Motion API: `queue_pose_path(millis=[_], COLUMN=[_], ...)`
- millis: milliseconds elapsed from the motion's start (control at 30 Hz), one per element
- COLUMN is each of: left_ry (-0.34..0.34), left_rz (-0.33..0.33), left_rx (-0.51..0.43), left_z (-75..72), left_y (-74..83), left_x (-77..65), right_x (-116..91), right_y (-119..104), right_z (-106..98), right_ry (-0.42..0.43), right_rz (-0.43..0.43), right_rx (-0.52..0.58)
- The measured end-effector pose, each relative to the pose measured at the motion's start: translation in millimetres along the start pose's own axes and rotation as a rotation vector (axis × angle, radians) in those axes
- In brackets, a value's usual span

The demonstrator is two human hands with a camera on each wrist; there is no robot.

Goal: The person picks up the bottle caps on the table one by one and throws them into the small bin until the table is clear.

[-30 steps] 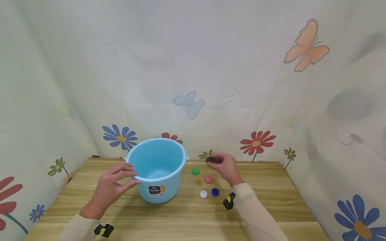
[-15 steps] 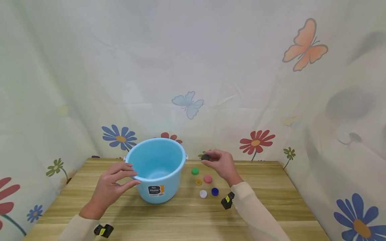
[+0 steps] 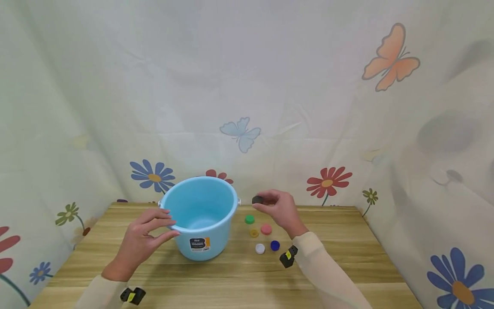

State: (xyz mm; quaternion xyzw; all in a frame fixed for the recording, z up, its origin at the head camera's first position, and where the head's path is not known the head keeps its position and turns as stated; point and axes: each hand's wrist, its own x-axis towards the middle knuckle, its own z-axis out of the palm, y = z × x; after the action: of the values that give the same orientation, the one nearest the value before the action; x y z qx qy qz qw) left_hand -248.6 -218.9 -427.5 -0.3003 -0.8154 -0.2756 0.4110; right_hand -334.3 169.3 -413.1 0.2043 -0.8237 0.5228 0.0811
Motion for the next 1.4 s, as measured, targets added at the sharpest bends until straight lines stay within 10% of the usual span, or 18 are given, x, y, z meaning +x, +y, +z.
queue_pose_path(millis=[1400], left_ry=[-0.01], left_rz=[-0.014], left_rx=[0.0], left_z=[1.0], left_y=[-0.9], left_x=[-1.3], right_x=[14], right_y=[-58], right_z=[42], right_ry=[-0.048], right_rz=[-0.033], right_rx=[0.212])
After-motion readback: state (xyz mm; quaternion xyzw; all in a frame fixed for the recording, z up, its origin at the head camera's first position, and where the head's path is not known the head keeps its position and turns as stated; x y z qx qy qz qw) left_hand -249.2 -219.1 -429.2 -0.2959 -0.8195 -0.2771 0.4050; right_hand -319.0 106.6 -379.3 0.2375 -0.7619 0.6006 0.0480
